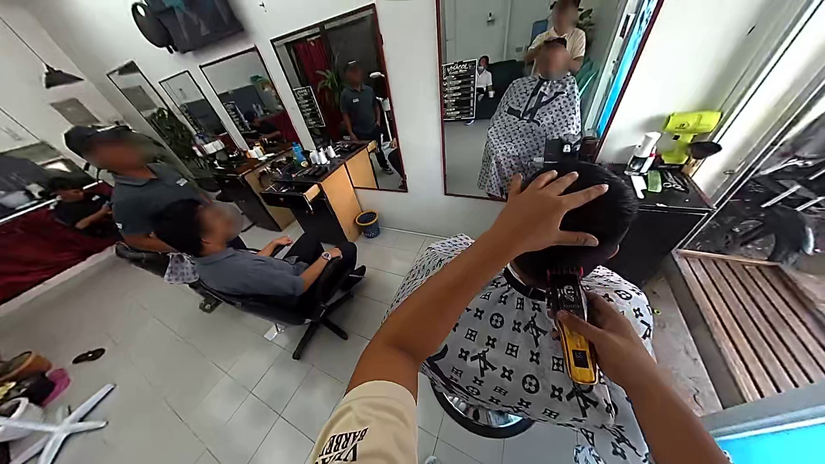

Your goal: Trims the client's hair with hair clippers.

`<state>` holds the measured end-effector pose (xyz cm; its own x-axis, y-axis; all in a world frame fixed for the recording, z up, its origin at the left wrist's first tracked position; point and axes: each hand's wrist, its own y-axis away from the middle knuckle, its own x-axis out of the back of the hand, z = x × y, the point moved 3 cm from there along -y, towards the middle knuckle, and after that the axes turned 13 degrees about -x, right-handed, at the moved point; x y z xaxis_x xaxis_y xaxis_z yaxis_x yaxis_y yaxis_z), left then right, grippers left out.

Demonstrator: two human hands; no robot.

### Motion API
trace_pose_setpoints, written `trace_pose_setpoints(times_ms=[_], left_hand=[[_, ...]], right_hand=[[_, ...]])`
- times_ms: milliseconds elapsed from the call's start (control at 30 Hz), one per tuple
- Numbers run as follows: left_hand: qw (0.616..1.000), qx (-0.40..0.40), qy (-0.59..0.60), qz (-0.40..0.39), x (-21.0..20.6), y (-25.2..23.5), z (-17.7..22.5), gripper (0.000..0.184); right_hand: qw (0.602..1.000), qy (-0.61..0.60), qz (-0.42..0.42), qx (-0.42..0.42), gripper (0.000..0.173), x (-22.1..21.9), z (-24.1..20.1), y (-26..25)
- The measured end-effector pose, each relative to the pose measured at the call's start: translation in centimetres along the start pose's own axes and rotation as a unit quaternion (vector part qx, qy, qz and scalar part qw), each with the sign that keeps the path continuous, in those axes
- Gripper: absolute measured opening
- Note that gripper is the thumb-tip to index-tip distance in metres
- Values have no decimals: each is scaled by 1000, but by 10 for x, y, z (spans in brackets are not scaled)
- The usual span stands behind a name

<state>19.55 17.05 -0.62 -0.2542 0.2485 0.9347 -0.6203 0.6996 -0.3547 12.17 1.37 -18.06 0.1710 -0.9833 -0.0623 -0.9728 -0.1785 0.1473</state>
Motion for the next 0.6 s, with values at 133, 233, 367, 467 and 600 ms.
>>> trace_pose_setpoints(times_ms=[133, 233, 367, 467, 600], left_hand=[[1000, -2, -2, 2, -1, 0, 2, 80], [1000, -4, -6, 7, -4, -1, 1, 80], [1000, -2, -9, 1, -2, -1, 1, 81], [1000, -2, -2, 3, -3, -1, 1, 80], [1000, -1, 4, 9, -6, -3, 0, 80]], right_hand=[[1000, -18, -3, 2, 64, -3, -17, 8], [999, -13, -2, 36, 66, -4, -25, 9], [1000, -26, -8, -14, 60, -2, -2, 4], [999, -41, -11, -14, 57, -4, -13, 8], [999, -26, -6, 23, 63, -6, -25, 11]])
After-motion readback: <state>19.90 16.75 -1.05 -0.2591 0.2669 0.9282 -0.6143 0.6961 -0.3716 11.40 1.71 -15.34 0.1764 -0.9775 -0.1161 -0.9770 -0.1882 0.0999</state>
